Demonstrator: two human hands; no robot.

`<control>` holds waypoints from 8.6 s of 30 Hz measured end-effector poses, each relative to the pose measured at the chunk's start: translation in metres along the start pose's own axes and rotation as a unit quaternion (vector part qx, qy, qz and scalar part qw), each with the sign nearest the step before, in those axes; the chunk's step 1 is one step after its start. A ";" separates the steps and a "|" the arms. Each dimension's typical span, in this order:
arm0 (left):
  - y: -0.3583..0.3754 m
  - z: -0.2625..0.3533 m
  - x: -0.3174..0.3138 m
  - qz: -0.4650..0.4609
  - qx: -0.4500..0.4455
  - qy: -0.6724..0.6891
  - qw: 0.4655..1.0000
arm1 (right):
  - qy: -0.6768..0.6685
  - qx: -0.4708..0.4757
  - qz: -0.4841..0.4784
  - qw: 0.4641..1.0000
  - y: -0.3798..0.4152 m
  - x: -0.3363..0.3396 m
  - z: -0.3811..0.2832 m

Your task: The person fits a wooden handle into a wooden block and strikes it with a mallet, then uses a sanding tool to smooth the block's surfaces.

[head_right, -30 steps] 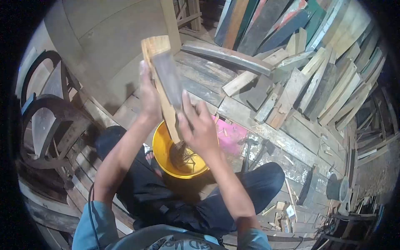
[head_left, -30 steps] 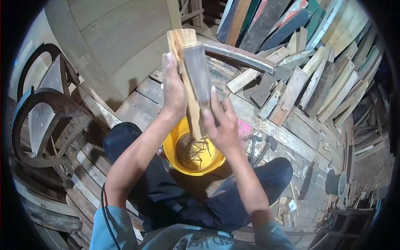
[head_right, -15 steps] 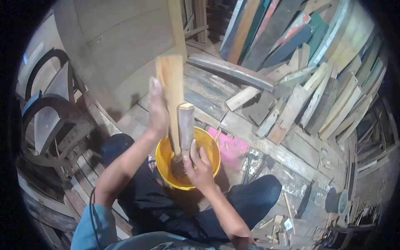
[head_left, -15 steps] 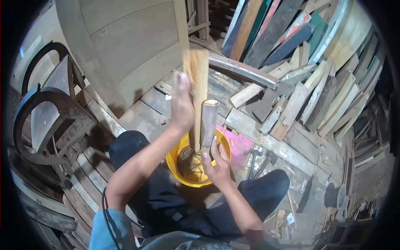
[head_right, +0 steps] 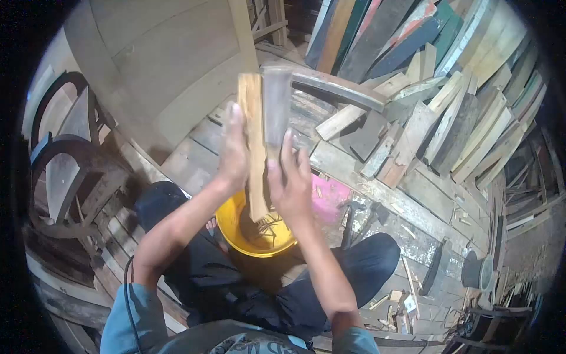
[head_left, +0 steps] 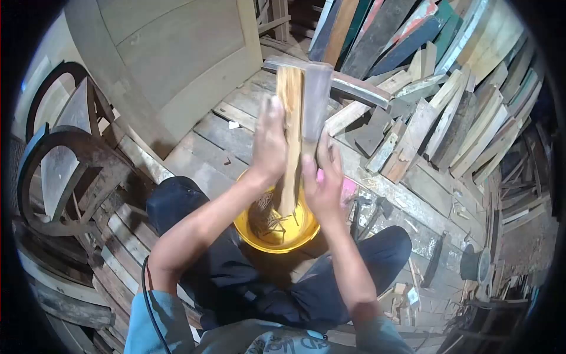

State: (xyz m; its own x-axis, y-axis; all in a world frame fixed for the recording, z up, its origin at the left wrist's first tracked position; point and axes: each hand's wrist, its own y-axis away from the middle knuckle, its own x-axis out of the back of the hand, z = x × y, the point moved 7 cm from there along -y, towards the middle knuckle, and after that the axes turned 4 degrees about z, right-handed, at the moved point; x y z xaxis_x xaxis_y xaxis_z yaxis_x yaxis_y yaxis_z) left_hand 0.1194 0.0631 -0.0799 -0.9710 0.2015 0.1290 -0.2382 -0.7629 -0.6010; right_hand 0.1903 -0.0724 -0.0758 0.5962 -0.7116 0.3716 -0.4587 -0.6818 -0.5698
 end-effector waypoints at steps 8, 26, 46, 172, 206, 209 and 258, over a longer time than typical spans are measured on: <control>-0.015 0.015 0.019 0.070 0.204 0.286 0.934 | -0.011 0.071 -0.001 0.997 -0.008 -0.001 -0.009; -0.033 0.030 0.053 0.117 0.411 0.505 0.750 | 0.038 0.078 -0.068 0.994 0.034 -0.020 -0.014; 0.004 0.007 0.020 0.056 0.230 0.267 0.934 | -0.002 0.057 -0.028 0.998 -0.018 0.006 -0.019; -0.014 0.029 0.005 -0.036 0.369 0.411 0.832 | -0.111 -0.082 0.113 0.984 0.024 0.068 0.058; 0.047 0.045 -0.039 -0.469 0.212 0.245 0.821 | -0.223 -0.130 0.145 0.955 0.056 0.045 0.031; 0.045 0.068 -0.031 -0.483 0.199 0.242 0.818 | -0.270 -0.140 0.111 0.946 0.056 0.052 0.024; 0.003 0.018 -0.004 -0.226 0.344 0.163 0.897 | 0.385 0.058 -0.064 0.919 -0.058 0.071 0.007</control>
State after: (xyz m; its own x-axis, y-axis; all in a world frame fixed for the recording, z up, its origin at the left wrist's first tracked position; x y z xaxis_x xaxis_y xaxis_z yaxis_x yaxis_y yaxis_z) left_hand 0.1219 0.0489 -0.0678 -0.7398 0.6694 -0.0679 -0.6727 -0.7334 0.0983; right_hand 0.2636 -0.0822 -0.0214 -0.0220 -0.5663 0.8239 -0.3176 -0.7774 -0.5429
